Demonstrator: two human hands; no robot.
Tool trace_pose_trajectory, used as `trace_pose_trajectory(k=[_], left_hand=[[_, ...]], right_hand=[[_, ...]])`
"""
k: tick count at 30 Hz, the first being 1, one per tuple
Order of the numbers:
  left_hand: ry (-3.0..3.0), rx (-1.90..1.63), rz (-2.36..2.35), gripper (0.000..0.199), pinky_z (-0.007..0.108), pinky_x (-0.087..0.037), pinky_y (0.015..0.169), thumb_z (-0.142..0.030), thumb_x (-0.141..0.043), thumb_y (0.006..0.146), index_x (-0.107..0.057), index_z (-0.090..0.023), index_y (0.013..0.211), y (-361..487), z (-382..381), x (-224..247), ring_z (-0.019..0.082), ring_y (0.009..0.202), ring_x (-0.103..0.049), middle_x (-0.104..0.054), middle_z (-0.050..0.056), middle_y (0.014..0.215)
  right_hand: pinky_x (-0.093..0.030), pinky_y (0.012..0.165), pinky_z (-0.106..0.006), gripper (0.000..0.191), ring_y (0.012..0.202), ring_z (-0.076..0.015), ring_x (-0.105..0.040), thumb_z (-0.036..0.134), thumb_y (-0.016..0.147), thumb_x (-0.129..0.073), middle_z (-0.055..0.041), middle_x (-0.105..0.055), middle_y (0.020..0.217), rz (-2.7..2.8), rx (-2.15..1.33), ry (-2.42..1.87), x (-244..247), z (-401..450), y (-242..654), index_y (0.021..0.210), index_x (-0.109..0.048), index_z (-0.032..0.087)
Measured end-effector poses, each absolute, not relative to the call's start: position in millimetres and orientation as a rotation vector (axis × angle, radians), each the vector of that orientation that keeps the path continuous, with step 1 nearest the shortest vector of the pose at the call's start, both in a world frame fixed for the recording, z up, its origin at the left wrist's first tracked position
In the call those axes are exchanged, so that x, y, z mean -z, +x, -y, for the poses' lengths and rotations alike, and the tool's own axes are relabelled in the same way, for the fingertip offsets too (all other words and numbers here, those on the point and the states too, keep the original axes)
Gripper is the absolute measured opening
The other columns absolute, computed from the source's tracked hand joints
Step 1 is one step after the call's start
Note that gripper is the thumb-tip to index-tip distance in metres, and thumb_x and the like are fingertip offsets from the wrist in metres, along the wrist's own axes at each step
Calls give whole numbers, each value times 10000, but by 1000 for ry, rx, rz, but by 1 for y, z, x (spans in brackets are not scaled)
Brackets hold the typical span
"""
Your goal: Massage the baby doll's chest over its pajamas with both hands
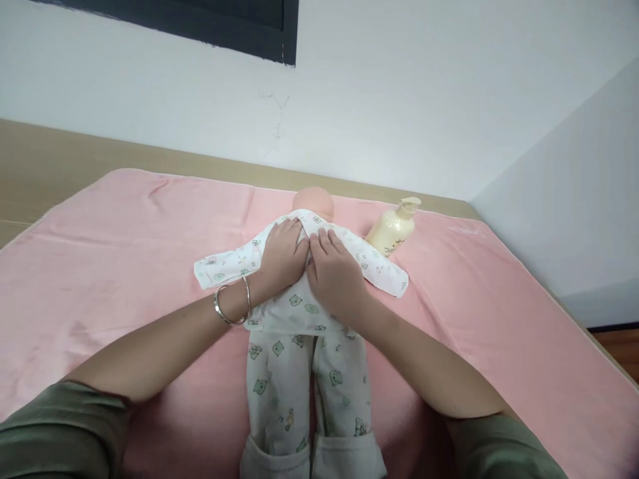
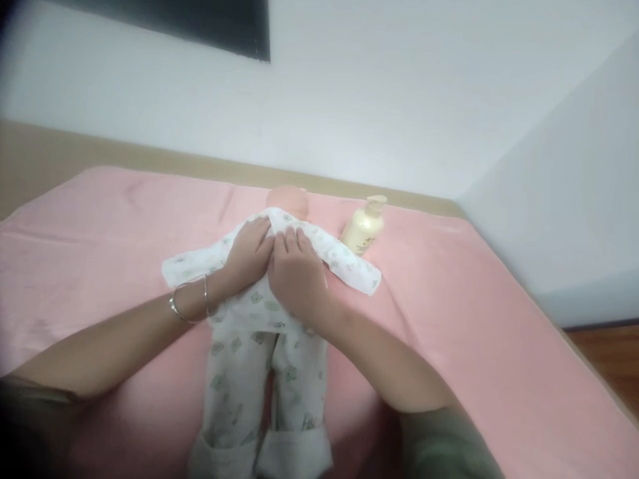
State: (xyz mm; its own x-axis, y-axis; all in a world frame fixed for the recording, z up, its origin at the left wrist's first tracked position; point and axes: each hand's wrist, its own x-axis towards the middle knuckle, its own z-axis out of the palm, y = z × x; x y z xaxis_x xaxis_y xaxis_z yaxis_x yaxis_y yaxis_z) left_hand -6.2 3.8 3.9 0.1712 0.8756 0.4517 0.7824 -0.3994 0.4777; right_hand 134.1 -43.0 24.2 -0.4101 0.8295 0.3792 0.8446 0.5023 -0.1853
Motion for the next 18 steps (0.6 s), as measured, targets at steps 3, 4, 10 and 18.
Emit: trace_pose_trajectory(k=[3,4,10,18], left_hand=[[2205,-1132,-1619,370,482,-439,1087,-279,-314,947,-622,-163,1115,-5,-2,3,285,1165,-590,-675,136,1208],[2185,-1157,-1619,411,482,-411,1125,-290,-311,948,-614,-147,1186,-5,-1,4,285,1225,-566,-654,139,1280],[2111,-1206,-1641,523,457,-363,1188,-304,-305,928,-594,-95,1311,-3,2,5,277,1320,-518,-619,133,1380],[2071,-1189,-1701,505,482,-336,1192,-292,-327,901,-613,-145,1290,-1,7,1,268,1316,-529,-642,110,1361]], right_hand=[[-309,1239,-528,529,1507,-302,-320,231,984,-329,-164,-438,1564,2300,-186,-1381,-25,22,142,1464,-483,69],[-283,1246,-539,544,1519,-307,-290,254,983,-337,-163,-405,1585,2272,-245,-1402,-26,15,145,1478,-462,68],[-208,1252,-575,606,1549,-330,-191,321,956,-391,-174,-288,1639,2136,-396,-1447,-36,8,151,1509,-409,73],[-199,1239,-614,575,1533,-334,-239,279,926,-399,-146,-396,1593,2177,-229,-1374,-29,10,149,1477,-455,122]])
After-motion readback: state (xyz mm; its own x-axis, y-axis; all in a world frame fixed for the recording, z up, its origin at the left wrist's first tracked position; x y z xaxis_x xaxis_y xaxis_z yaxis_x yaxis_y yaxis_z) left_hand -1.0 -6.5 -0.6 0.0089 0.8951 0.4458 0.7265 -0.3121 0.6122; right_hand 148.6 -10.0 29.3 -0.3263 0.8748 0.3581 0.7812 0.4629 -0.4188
